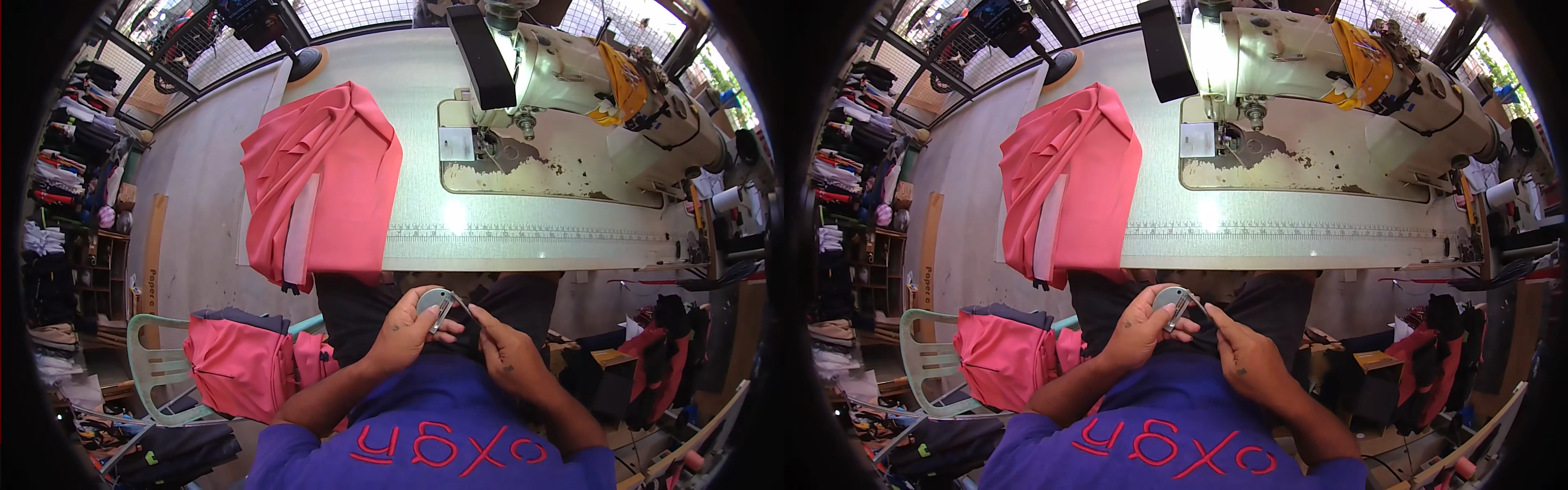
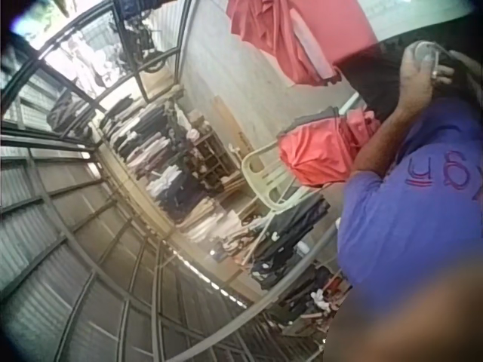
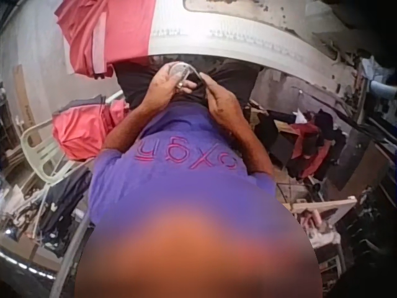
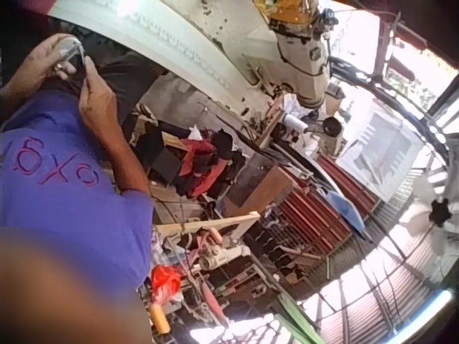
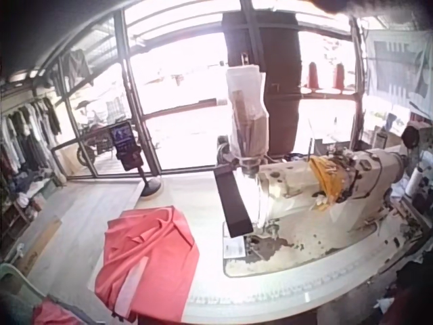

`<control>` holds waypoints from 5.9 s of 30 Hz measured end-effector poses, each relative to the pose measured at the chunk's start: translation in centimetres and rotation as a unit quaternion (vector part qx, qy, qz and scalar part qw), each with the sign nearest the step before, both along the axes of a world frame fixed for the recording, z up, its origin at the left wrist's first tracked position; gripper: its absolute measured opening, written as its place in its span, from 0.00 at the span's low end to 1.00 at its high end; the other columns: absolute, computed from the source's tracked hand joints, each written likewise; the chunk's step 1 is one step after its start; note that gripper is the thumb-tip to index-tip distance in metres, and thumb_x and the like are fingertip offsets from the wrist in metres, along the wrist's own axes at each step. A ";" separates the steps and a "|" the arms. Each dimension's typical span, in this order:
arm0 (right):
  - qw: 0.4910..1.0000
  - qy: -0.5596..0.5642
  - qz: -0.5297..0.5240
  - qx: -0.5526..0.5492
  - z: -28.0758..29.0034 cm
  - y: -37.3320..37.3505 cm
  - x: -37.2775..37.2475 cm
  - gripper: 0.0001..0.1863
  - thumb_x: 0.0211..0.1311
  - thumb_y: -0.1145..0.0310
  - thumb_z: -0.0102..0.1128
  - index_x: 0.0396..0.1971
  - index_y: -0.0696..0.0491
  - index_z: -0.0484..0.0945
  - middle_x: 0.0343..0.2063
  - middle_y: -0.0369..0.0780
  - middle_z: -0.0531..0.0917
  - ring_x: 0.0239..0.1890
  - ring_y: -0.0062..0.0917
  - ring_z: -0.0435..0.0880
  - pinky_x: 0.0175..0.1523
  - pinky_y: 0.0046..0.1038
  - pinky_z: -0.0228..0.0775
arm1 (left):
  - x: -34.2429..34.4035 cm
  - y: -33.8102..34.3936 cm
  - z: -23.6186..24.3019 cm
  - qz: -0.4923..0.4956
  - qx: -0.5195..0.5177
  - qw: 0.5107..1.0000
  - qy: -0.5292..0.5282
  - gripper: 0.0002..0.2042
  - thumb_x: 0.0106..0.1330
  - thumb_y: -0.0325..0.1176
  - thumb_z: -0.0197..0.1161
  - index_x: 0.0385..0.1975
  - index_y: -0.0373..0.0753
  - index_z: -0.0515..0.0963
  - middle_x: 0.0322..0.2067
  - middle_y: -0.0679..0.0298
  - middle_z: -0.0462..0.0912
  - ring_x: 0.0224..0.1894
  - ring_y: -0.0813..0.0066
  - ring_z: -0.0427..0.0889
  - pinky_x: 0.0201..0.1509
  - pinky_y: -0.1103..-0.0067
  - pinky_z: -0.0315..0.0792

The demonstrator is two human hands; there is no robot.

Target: Adjusting and repairing an industrial sewing machine using a screwdriver.

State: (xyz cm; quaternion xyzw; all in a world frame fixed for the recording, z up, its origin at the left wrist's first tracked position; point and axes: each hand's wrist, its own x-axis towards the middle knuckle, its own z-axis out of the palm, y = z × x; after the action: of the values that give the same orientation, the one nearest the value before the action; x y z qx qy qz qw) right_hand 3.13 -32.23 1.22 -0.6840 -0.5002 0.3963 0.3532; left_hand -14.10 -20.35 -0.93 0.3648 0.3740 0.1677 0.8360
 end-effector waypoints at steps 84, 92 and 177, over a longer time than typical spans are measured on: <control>0.846 0.492 -0.079 -0.187 -0.8 2.3 -4.4 0.11 0.77 0.61 0.36 0.37 0.51 0.64 0.14 0.32 0.63 0.12 0.17 0.61 0.17 0.23 0.61 | 2.0 -2.4 -2.2 0.054 0.463 0.868 0.170 0.11 0.76 0.36 0.47 0.39 0.34 0.71 0.26 0.57 0.78 0.27 0.67 0.78 0.33 0.72 0.72; 0.834 0.509 -0.055 -0.207 -0.4 2.1 -2.7 0.12 0.77 0.60 0.35 0.36 0.51 0.63 0.13 0.33 0.63 0.12 0.17 0.62 0.17 0.24 0.61 | 0.5 -1.5 -1.9 -0.031 0.426 0.891 0.158 0.09 0.76 0.35 0.47 0.41 0.35 0.70 0.27 0.65 0.76 0.28 0.78 0.75 0.33 0.79 0.71; 0.543 -0.606 0.538 0.221 6.8 6.6 -0.6 0.12 0.54 0.63 0.54 0.24 0.55 0.81 0.20 0.38 0.81 0.24 0.29 0.77 0.29 0.33 0.70 | 4.4 9.5 2.7 -0.815 0.242 0.526 0.011 0.11 0.57 0.27 0.58 0.38 0.29 0.74 0.26 0.60 0.78 0.25 0.70 0.78 0.30 0.76 0.74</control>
State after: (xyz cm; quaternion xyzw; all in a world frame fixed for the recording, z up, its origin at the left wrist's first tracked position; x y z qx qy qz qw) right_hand 2.51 -25.60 7.98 -0.2642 -0.9412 -0.1200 -0.1729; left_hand -9.75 -10.85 1.77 0.7012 -0.1322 -0.5070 0.4835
